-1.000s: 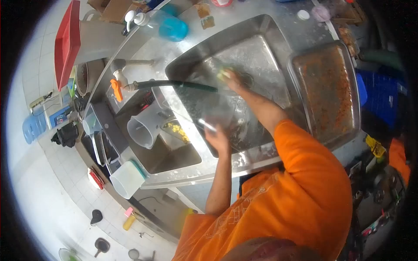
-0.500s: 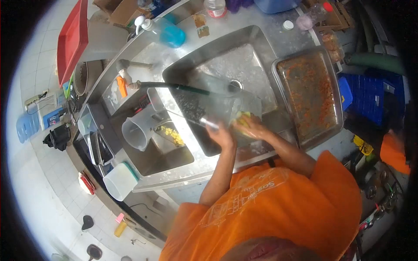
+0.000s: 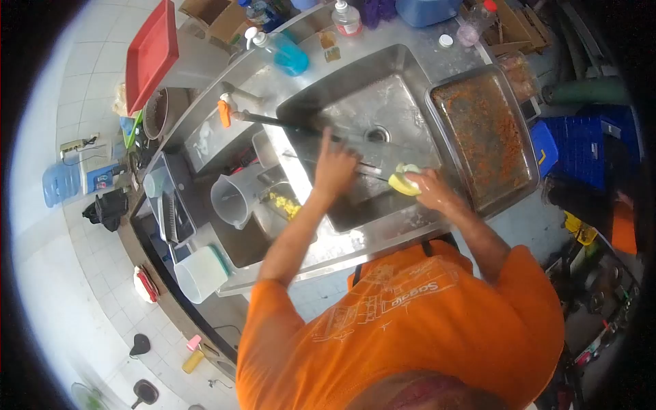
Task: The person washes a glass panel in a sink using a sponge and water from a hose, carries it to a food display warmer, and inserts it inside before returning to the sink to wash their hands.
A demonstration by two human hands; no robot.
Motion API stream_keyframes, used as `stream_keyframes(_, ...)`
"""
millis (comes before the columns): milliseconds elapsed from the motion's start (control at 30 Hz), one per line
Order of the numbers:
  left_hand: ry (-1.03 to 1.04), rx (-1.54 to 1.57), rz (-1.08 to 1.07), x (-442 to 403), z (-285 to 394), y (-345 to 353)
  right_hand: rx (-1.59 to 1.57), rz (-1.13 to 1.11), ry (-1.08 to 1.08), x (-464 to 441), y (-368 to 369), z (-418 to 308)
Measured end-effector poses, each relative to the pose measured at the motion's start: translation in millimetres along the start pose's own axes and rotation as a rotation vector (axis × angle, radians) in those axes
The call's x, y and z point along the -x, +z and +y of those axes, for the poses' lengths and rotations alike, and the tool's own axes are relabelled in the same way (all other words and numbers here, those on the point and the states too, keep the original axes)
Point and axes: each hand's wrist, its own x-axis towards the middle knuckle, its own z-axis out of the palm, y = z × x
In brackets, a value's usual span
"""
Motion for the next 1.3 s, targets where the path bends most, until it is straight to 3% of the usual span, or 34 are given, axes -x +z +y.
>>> stream_keyframes(33,0.058,-0.061,-0.253,-9,-3,-2,0.001,-0.014,-0.020,-2,-7,7)
stream_keyframes(67,0.099,0.004,0.022,-8,-7,33,0.001,-0.030,-0.037,-2,-13,12)
stream_keyframes(167,0.197,0.018,0.107,-4,-8,42,0.099,-0.063,-0.012,-5,-23,17)
stream_keyframes(267,0.088,0.070,0.053,-5,-3,38,0.218,-0.002,-0.032,-13,-42,1)
stream_keyframes(367,0.070,0.194,0.204,-10,0,33,0.252,-0.047,-0.039,-35,-59,6)
stream_keyframes(567,0.004,0.098,0.113,-34,-22,24,0.288,-0.117,-0.108,-106,-93,20)
stream_keyframes(667,-0.058,0.234,0.284,-39,-31,33,0.297,-0.143,-0.180,-146,-122,5)
stream_keyframes(767,-0.198,0.496,0.283,-48,-26,32,0.417,-0.157,-0.218,-205,-116,11)
stream_keyframes(867,-0.241,0.491,0.401,-44,-12,30,0.441,-0.245,-0.242,-228,-120,-7)
stream_keyframes(967,-0.361,0.686,0.339,-37,-23,37,0.153,0.054,-0.527,-229,-100,-10)
stream_keyframes(1000,-0.348,0.704,0.354,-35,-28,42,-0.141,0.326,-0.549,-227,-76,-6)
stream_keyframes(1100,-0.372,0.805,0.391,-33,-40,53,-0.716,0.912,-0.261,-201,-11,-21)
stream_keyframes(1167,-0.478,0.930,0.391,-34,-32,50,-1.072,0.944,-0.136,-184,60,-26)
stream_keyframes(1267,-0.208,1.136,0.653,-35,-37,66,-0.518,0.972,-0.021,-170,140,-57)
stream_keyframes(1300,-0.260,1.127,0.620,-34,-38,63,-0.629,0.997,0.100,-184,144,-49)
